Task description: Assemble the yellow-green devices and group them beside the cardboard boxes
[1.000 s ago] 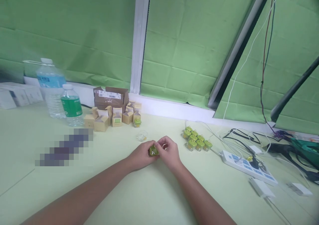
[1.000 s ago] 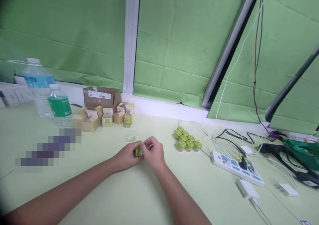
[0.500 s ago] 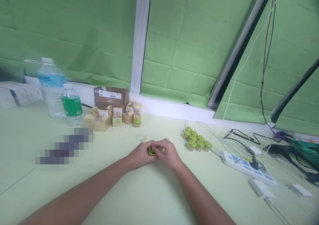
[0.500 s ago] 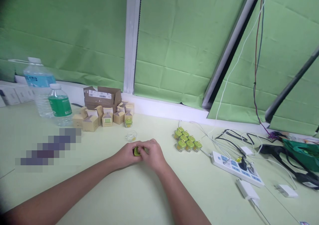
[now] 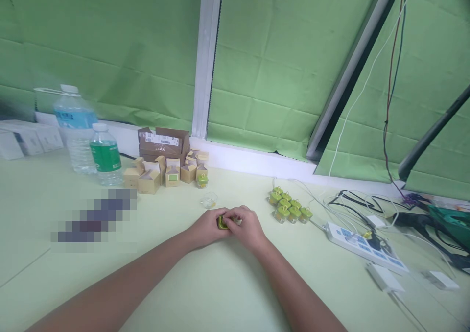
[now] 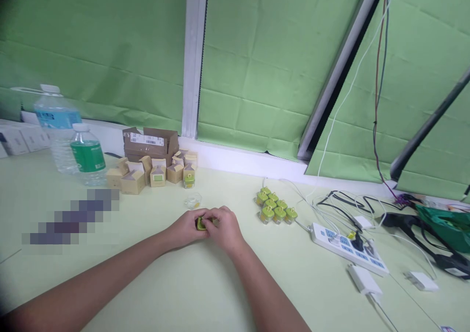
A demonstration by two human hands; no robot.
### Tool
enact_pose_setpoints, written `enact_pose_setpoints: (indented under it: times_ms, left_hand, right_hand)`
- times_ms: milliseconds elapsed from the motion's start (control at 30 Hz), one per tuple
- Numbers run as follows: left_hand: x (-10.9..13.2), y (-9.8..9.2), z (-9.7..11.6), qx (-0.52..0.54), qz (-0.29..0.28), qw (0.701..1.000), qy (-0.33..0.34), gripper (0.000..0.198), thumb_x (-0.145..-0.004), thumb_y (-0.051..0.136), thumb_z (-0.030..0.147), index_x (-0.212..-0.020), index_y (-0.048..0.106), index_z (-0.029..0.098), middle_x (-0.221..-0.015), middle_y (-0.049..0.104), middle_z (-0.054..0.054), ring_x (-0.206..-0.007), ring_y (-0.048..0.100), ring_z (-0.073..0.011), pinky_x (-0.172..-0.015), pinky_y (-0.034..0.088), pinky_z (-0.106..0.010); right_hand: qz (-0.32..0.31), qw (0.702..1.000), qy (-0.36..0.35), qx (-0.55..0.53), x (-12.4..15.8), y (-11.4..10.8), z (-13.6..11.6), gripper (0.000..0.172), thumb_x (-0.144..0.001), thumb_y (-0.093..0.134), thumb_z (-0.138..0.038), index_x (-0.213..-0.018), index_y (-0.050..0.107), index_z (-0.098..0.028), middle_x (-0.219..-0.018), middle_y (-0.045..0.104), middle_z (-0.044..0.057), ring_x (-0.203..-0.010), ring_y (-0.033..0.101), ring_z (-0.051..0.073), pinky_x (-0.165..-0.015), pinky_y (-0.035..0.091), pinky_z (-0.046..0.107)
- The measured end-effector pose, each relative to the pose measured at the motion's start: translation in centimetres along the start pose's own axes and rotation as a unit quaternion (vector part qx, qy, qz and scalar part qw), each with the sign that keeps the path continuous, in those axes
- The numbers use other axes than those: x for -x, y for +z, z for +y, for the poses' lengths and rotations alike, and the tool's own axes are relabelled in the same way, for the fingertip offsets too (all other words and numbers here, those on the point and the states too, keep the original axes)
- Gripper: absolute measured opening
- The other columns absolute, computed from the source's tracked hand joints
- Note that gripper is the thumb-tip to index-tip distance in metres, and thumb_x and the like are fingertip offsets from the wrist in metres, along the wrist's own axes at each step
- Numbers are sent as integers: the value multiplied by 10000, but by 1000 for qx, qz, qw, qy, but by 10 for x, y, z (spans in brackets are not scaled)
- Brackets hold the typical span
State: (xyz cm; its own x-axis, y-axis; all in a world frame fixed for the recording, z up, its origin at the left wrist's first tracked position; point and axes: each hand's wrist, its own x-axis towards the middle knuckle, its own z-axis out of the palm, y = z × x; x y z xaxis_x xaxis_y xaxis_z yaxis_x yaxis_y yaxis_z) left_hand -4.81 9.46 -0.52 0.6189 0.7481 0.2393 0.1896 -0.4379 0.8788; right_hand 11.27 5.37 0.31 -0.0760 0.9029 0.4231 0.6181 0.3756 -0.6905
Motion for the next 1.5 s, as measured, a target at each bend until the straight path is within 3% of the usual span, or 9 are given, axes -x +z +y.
enact_pose_setpoints:
  times_ms: [100, 300, 500, 633, 1000, 1367, 1500]
  left_hand:
    - [0, 0, -1, -2, -6, 1000, -8, 167, -712, 699, 268, -826, 620, 176, -731, 538, 39, -674, 455, -125, -590, 324, -235]
    - [-1, 1, -3, 2, -14, 1000, -14, 243, -706, 703, 291, -917, 657, 177, -761, 561, 32, -689, 463, -128, -603, 343, -234]
    - [0, 1, -2, -8, -19, 1000, -16, 225, -710, 692, 298, -896, 634, 187, -760, 570, 34, -680, 477, -128, -589, 353, -230]
    - [0, 1, -3, -12, -10, 1000, -11, 267, -711, 681, 293, -952, 636, 188, -841, 614, 4, -750, 527, -160, -639, 396, -253]
    - [0, 0, -7, -34, -38, 998, -23, 217, -731, 703, 336, -843, 588, 191, -747, 560, 30, -680, 483, -140, -591, 344, -242]
    - [2, -1, -4, -49, -45, 998, -23, 226, -738, 690, 355, -863, 599, 190, -777, 596, 15, -711, 522, -162, -606, 365, -253]
    - [0, 1, -7, -59, -37, 997, -22, 252, -739, 697, 369, -903, 611, 197, -783, 616, 13, -706, 541, -165, -603, 365, -251]
  right_hand:
    - [-18, 1000, 3, 15, -1, -4, -2, 149, -779, 655, -126, -805, 743, -244, -779, 691, 8, -825, 596, 172, -751, 458, 272]
    - [-60, 998, 12, 33, -1, -15, -6, 108, -795, 617, -162, -817, 700, -228, -827, 700, 1, -765, 596, 157, -698, 439, 255]
    - [-76, 995, -17, 62, 1, -14, -1, 140, -780, 597, -119, -845, 660, -226, -809, 680, -16, -737, 586, 145, -658, 412, 235]
    - [-87, 991, -68, 79, 1, -15, -2, 240, -817, 559, -78, -936, 689, -240, -855, 687, -3, -803, 591, 152, -709, 409, 243]
    - [-99, 962, -132, 219, 3, -16, -7, 241, -811, 525, -30, -757, 670, -215, -678, 585, 9, -670, 479, 150, -596, 288, 255]
    - [-94, 974, -136, 156, 1, -8, 1, 265, -775, 496, 18, -667, 621, -188, -677, 525, -16, -619, 434, 110, -570, 282, 227]
    - [-99, 968, -134, 186, 1, -8, -2, 276, -794, 497, 23, -668, 638, -177, -686, 529, 1, -630, 443, 119, -573, 292, 231]
